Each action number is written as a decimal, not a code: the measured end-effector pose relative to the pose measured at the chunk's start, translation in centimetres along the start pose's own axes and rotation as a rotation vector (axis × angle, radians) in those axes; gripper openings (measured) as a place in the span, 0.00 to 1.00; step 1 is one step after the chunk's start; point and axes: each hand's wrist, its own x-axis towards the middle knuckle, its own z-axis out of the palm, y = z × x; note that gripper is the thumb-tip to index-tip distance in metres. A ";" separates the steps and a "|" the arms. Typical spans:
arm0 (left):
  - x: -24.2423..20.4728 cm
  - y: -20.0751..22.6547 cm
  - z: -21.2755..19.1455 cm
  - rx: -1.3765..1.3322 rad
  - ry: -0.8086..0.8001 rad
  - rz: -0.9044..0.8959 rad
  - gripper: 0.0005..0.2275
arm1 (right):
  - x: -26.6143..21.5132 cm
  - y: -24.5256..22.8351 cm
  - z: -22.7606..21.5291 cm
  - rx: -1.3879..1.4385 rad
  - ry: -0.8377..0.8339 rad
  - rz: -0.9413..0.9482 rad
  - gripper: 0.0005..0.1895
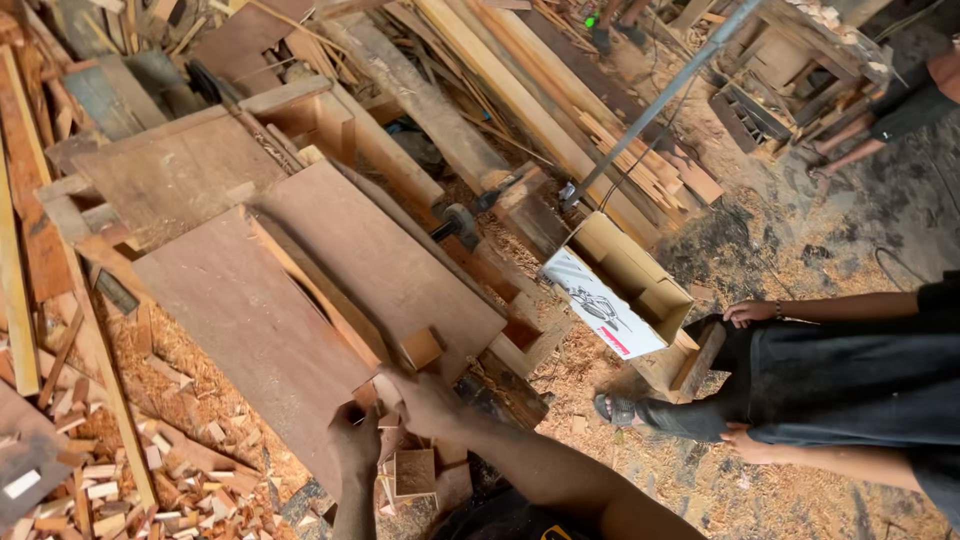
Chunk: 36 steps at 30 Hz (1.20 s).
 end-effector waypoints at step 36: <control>1.3 2.3 3.6 -0.040 0.140 0.046 0.14 | 12.4 1.5 0.5 -0.290 0.057 -0.043 0.38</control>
